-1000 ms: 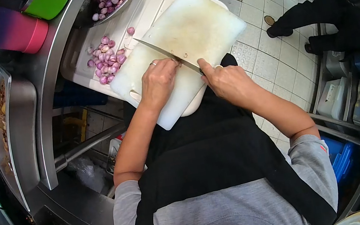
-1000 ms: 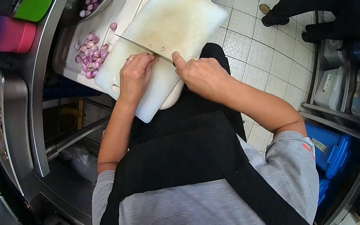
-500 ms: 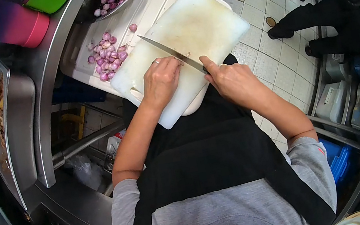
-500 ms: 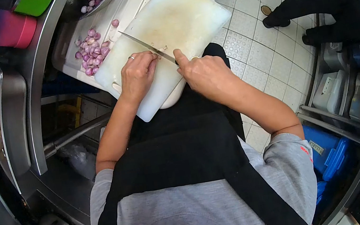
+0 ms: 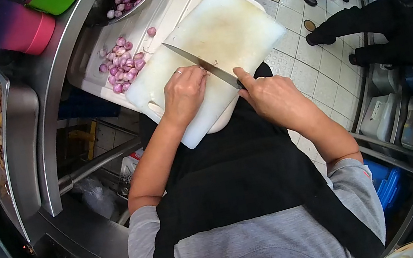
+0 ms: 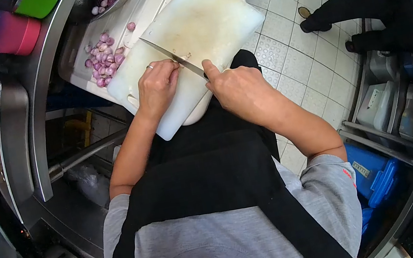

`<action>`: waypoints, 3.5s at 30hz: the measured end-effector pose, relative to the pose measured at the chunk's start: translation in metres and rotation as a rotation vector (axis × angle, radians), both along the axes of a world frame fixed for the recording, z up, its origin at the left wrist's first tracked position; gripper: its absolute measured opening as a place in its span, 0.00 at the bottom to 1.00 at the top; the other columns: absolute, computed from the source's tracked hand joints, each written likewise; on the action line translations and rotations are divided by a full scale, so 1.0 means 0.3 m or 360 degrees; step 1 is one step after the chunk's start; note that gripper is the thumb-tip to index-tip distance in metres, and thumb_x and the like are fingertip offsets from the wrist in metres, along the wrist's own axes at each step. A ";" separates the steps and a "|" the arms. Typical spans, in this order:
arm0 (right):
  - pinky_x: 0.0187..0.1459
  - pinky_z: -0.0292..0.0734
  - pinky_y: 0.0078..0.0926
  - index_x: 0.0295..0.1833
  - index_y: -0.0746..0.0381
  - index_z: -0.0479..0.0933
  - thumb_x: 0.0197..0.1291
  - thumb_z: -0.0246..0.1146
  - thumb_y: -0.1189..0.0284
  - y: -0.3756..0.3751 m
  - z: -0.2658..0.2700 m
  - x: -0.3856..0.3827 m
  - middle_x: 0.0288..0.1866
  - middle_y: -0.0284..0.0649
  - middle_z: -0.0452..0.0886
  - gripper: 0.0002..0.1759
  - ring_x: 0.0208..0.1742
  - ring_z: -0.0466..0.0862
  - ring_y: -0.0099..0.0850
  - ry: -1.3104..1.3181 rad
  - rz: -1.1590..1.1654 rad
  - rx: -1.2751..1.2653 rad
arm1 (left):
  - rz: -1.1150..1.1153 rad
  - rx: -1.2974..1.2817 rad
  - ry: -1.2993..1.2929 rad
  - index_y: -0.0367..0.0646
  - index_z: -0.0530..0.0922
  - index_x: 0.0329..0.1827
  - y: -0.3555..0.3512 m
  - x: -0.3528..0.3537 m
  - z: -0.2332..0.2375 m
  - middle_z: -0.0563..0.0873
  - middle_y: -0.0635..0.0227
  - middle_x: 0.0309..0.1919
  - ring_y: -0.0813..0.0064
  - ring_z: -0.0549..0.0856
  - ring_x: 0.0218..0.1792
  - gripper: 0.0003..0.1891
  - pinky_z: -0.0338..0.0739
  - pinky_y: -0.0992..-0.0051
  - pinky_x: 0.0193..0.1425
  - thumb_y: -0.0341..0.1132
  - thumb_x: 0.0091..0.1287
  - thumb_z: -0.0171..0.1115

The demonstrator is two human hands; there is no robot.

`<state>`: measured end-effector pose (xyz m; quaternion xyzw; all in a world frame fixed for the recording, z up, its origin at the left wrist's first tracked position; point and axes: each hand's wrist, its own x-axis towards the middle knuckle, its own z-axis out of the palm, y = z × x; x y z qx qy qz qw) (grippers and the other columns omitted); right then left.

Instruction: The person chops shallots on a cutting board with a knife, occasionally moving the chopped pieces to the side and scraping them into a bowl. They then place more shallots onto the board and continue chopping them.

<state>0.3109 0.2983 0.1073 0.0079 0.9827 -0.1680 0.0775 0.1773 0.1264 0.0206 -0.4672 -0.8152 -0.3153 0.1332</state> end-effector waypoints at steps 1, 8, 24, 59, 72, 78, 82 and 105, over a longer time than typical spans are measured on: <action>0.32 0.80 0.48 0.68 0.68 0.67 0.72 0.57 0.65 0.000 0.002 0.001 0.27 0.51 0.84 0.25 0.29 0.86 0.49 -0.0030 -0.0009 -0.0030 | -0.0003 0.0015 0.0009 0.41 0.81 0.35 0.000 -0.001 -0.002 0.86 0.63 0.32 0.62 0.85 0.37 0.06 0.81 0.66 0.41 0.25 0.57 0.70; 0.35 0.81 0.49 0.64 0.68 0.68 0.72 0.56 0.64 -0.006 -0.149 -0.048 0.28 0.56 0.84 0.23 0.32 0.86 0.53 0.0105 -0.0129 -0.0216 | -0.0029 0.0061 0.0033 0.41 0.83 0.35 -0.001 -0.002 -0.012 0.87 0.63 0.34 0.62 0.86 0.38 0.06 0.82 0.66 0.42 0.24 0.57 0.70; 0.43 0.78 0.51 0.64 0.59 0.73 0.69 0.61 0.62 0.055 -0.076 0.051 0.36 0.58 0.84 0.22 0.40 0.84 0.57 -0.0125 -0.0044 -0.0498 | 0.0359 -0.0516 -0.0151 0.40 0.85 0.50 -0.010 -0.502 0.034 0.87 0.53 0.50 0.51 0.86 0.48 0.13 0.79 0.60 0.54 0.28 0.62 0.64; 0.30 0.79 0.47 0.66 0.59 0.68 0.71 0.59 0.65 -0.009 -0.157 -0.070 0.29 0.51 0.84 0.22 0.29 0.85 0.50 0.0173 0.0096 -0.0236 | 0.0225 0.0282 -0.0636 0.38 0.87 0.43 -0.064 0.048 0.019 0.89 0.59 0.41 0.63 0.89 0.41 0.07 0.84 0.70 0.45 0.25 0.63 0.69; 0.25 0.78 0.44 0.61 0.65 0.69 0.70 0.59 0.65 0.001 -0.125 -0.027 0.21 0.47 0.82 0.20 0.24 0.85 0.47 0.0243 0.0130 -0.0156 | 0.0209 0.0314 -0.0637 0.38 0.86 0.42 -0.067 0.050 0.008 0.89 0.59 0.41 0.63 0.89 0.41 0.06 0.84 0.70 0.45 0.24 0.63 0.67; 0.26 0.78 0.44 0.61 0.65 0.69 0.70 0.58 0.65 -0.005 -0.110 -0.069 0.21 0.48 0.82 0.20 0.25 0.85 0.47 0.0331 0.0201 -0.0155 | 0.0238 0.0334 -0.0643 0.38 0.86 0.42 -0.072 0.053 -0.001 0.89 0.59 0.41 0.63 0.89 0.40 0.06 0.84 0.70 0.44 0.24 0.63 0.67; 0.27 0.79 0.45 0.61 0.65 0.69 0.71 0.58 0.65 0.002 -0.030 0.009 0.22 0.48 0.83 0.20 0.25 0.85 0.48 0.0187 0.0129 -0.0072 | 0.0216 0.0333 -0.0642 0.38 0.86 0.42 -0.072 0.051 -0.003 0.89 0.59 0.41 0.63 0.89 0.40 0.06 0.84 0.70 0.44 0.24 0.64 0.67; 0.24 0.78 0.44 0.62 0.64 0.69 0.70 0.59 0.65 -0.014 -0.125 -0.065 0.22 0.47 0.82 0.21 0.25 0.85 0.47 0.0343 0.0180 -0.0168 | 0.0224 0.0369 -0.0610 0.39 0.85 0.43 -0.076 0.052 -0.007 0.88 0.60 0.41 0.64 0.89 0.37 0.07 0.84 0.71 0.40 0.23 0.62 0.68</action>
